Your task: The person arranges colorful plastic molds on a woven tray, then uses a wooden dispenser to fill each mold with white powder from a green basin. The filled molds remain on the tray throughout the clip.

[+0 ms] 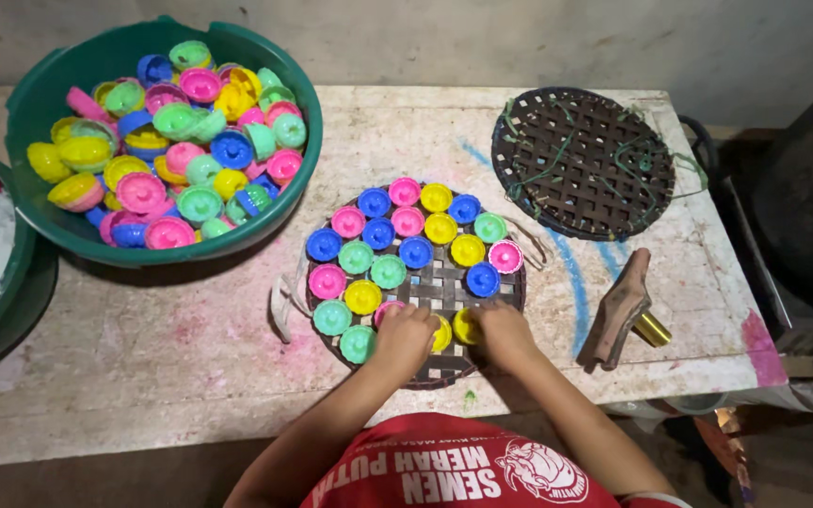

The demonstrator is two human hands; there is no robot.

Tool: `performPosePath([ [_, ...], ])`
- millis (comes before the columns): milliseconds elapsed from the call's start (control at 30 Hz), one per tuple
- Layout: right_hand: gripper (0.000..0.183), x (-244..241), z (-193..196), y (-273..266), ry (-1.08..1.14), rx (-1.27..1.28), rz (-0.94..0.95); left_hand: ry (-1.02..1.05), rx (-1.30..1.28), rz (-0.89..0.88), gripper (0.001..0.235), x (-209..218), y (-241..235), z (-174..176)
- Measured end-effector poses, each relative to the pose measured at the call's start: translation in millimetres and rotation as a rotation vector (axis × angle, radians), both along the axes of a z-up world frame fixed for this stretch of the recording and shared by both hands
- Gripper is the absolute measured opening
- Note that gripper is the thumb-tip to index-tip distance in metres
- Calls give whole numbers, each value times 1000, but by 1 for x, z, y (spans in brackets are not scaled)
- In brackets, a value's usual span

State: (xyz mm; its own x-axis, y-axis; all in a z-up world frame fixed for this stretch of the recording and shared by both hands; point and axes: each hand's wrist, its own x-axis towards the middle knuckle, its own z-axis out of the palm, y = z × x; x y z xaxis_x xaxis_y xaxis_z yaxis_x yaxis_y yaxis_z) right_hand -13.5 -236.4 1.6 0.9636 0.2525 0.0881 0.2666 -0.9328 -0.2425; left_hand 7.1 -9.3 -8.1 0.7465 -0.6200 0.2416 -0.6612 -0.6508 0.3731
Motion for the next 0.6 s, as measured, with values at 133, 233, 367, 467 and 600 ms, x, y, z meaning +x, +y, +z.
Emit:
performPosePath([
  [133,20,25,-9,22,-19,-44,-31,-72,-26,170,24,25,-9,-4],
  [233,17,46,-9,36,-17,-67,-82,-110,-19,250,26,45,-8,-5],
  [367,17,61,0,39,8,17,-116,-51,-23,249,28,56,-4,-6],
  [467,18,67,5,39,-29,57,-141,-1,-5,254,28,52,3,-4],
  [600,19,70,6,40,-131,75,-93,93,-68,253,40,44,5,-3],
])
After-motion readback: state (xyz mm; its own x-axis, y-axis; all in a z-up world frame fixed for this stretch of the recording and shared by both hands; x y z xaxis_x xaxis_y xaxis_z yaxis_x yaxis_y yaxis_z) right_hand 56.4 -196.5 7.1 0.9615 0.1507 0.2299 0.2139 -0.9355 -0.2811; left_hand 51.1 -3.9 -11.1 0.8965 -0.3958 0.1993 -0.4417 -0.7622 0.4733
